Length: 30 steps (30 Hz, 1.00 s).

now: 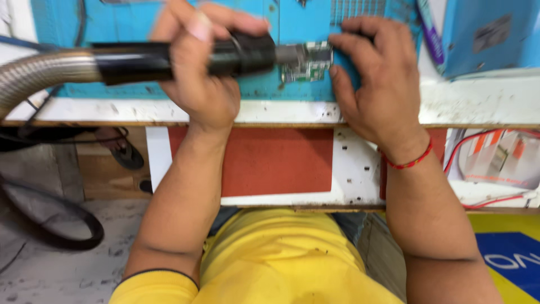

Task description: The person uses a heat gun to heat a specific area on a mobile phone motherboard while holding the component in place.

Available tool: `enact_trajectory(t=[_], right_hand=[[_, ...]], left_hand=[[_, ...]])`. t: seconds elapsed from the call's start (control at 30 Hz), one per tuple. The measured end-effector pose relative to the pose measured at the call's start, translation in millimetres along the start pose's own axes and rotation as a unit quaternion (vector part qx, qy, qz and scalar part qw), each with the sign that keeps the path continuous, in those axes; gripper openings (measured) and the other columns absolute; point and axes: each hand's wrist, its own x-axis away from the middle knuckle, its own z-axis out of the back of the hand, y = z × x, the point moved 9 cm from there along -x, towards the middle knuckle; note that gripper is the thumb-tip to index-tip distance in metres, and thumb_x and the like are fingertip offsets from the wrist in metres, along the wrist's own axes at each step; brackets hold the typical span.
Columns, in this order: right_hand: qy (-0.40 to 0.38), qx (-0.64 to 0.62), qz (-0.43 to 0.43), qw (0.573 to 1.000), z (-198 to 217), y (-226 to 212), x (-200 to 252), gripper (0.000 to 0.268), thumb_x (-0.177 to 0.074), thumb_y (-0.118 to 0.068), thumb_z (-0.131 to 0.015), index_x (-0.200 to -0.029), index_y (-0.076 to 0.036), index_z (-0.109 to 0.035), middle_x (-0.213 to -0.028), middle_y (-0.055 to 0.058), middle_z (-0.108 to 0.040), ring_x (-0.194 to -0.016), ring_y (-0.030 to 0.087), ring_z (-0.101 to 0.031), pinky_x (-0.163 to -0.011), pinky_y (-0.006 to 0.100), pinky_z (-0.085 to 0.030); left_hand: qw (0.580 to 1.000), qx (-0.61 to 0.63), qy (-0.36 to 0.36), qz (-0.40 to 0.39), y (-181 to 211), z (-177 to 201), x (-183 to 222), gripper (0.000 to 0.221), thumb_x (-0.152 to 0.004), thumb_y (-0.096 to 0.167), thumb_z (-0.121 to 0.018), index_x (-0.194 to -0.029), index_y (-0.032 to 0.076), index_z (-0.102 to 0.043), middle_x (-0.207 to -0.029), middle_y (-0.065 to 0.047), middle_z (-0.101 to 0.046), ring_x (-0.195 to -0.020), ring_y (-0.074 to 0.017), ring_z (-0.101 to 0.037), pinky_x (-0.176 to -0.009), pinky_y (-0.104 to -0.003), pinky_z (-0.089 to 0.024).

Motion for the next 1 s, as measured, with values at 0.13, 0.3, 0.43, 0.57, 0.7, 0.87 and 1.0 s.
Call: enact_trajectory(t=[0.13,0.3,0.43,0.57,0.7,0.87,1.0], right_hand=[[-0.013,0.002,-0.03,0.999,-2.0,2.7,-0.5,0.032,-0.096,-0.004,-0.077,-0.127,-0.003,-0.069,-0.133,0.012,-0.06,-0.129,0.035,-0.055,-0.112,0.044,-0.047],[-0.008,-0.004,-0.035,0.999,-3.0,5.2,0.6,0.031,-0.095,-0.004,-0.076,-0.125,-0.003,-0.069,-0.137,0.012,-0.061,-0.127,0.035,-0.055,-0.109,0.044,-0.048],[-0.017,-0.001,-0.029,0.999,-4.9,5.8,4.0,0.031,-0.096,-0.003,-0.075,-0.126,-0.003,-0.068,-0.135,0.012,-0.06,-0.125,0.034,-0.055,-0.112,0.044,-0.047],[-0.01,-0.004,-0.031,0.999,-1.8,8.8,-4.3,0.031,-0.094,-0.004,-0.076,-0.124,-0.003,-0.069,-0.135,0.013,-0.061,-0.127,0.036,-0.055,-0.111,0.045,-0.046],[-0.02,-0.002,-0.023,1.0,-8.0,8.9,2.9,0.032,-0.096,-0.003,-0.075,-0.127,-0.004,-0.068,-0.134,0.013,-0.06,-0.126,0.035,-0.055,-0.11,0.044,-0.045],[-0.015,-0.009,-0.025,1.0,-5.0,12.0,-1.2,0.033,-0.094,-0.002,-0.074,-0.126,-0.004,-0.067,-0.135,0.013,-0.059,-0.125,0.034,-0.054,-0.11,0.042,-0.046],[-0.015,-0.013,0.0,1.0,-5.2,7.0,2.2,0.033,-0.096,0.0,-0.074,-0.127,-0.003,-0.065,-0.133,0.014,-0.057,-0.124,0.034,-0.053,-0.109,0.043,-0.044]], left_hand=[[1.0,0.021,-0.008,0.001,1.1,-5.5,0.7,0.025,-0.105,0.023,-0.049,-0.094,0.0,-0.046,-0.089,-0.028,-0.072,-0.074,-0.0287,-0.072,-0.075,-0.037,-0.062],[1.0,0.006,-0.014,0.014,-1.2,-5.1,0.9,0.026,-0.106,0.021,-0.05,-0.091,0.0,-0.045,-0.089,-0.029,-0.073,-0.074,-0.0276,-0.07,-0.076,-0.034,-0.059],[1.0,-0.011,0.016,0.006,-2.4,-1.4,5.5,0.023,-0.103,0.021,-0.048,-0.093,0.001,-0.044,-0.091,-0.027,-0.071,-0.076,-0.0267,-0.071,-0.079,-0.035,-0.061],[0.999,-0.024,-0.02,0.007,0.8,-8.3,-4.5,0.025,-0.106,0.021,-0.049,-0.093,0.0,-0.046,-0.089,-0.028,-0.072,-0.076,-0.026,-0.072,-0.077,-0.034,-0.06],[0.999,-0.041,0.001,-0.013,3.2,-1.7,1.6,0.023,-0.105,0.02,-0.048,-0.095,-0.001,-0.044,-0.091,-0.03,-0.071,-0.078,-0.0262,-0.07,-0.078,-0.034,-0.059],[0.998,-0.043,-0.055,-0.001,10.1,-18.0,-1.0,0.025,-0.106,0.022,-0.047,-0.097,-0.001,-0.043,-0.093,-0.031,-0.069,-0.078,-0.0283,-0.068,-0.079,-0.036,-0.06],[0.995,0.083,0.011,0.055,-10.1,0.3,-1.4,0.025,-0.106,0.025,-0.045,-0.101,0.001,-0.047,-0.095,-0.029,-0.068,-0.083,-0.0345,-0.071,-0.087,-0.044,-0.063]])
